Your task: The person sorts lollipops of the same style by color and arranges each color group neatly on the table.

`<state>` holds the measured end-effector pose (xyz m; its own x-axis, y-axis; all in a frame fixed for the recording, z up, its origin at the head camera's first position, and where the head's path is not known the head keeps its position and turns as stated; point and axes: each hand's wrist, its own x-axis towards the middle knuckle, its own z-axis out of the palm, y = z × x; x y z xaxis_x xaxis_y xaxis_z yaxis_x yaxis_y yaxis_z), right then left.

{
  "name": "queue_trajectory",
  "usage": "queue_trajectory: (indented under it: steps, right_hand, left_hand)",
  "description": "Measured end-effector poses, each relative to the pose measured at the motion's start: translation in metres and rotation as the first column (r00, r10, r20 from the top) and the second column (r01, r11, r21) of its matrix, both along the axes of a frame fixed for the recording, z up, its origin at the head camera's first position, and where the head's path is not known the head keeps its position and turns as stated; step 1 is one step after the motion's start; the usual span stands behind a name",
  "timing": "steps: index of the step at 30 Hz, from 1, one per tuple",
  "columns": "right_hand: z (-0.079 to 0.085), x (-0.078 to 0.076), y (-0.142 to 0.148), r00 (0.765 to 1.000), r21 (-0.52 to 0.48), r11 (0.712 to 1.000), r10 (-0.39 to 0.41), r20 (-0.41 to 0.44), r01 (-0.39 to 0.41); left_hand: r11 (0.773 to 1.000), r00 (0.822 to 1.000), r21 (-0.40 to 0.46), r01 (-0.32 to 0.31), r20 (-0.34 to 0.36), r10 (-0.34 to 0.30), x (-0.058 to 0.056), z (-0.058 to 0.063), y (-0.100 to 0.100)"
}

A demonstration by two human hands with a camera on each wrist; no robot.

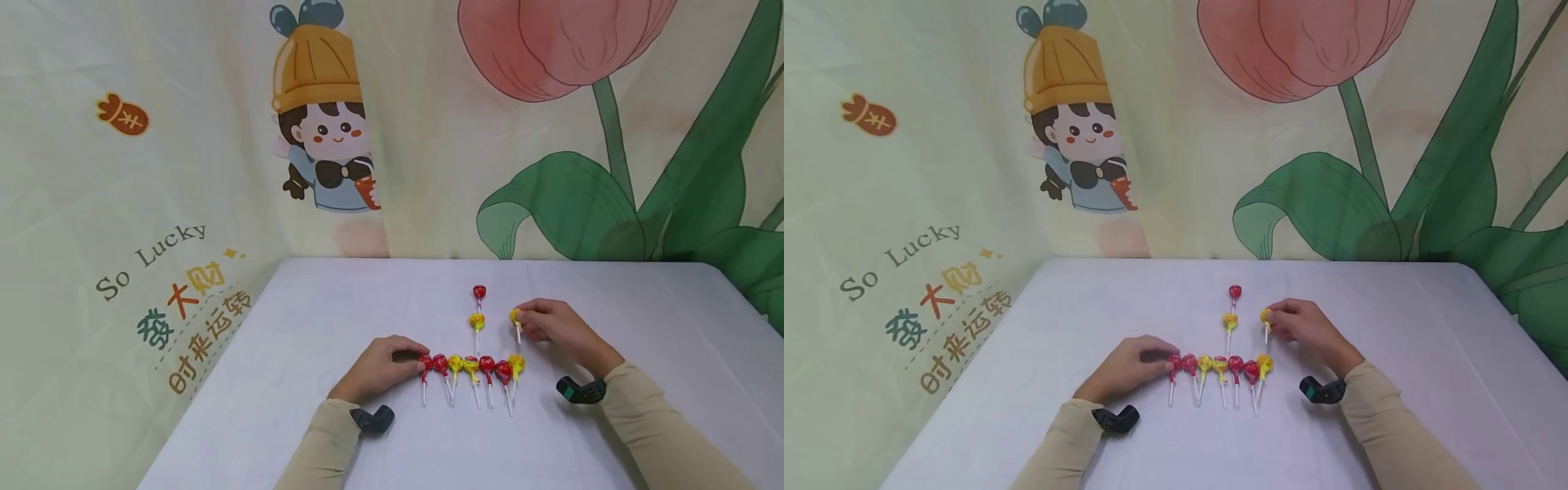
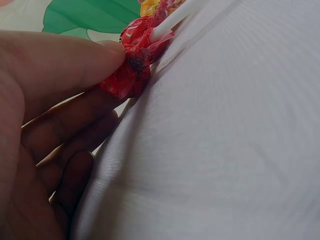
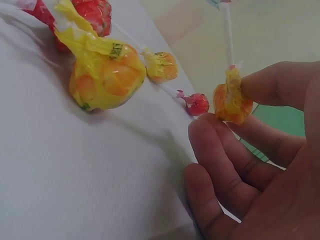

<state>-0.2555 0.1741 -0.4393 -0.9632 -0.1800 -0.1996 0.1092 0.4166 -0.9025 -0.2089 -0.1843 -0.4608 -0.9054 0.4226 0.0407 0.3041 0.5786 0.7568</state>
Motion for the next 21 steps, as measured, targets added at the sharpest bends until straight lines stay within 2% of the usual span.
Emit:
queue_trajectory:
  steps: [12, 21]
  right_hand:
    - [0.006, -0.017, -0.009, 1.0, 0.062, 0.998, 0.016, -0.025, -0.014]
    - [-0.005, -0.02, -0.012, 1.0, 0.061, 0.998, -0.018, -0.002, 0.018]
  left_hand:
    - [1.0, 1.0, -0.009, -0.009, -0.017, 0.009, -0.005, 0.005, 0.0]
    - [1.0, 1.0, -0.023, 0.018, -0.015, -0.018, -0.002, 0.0, -0.001]
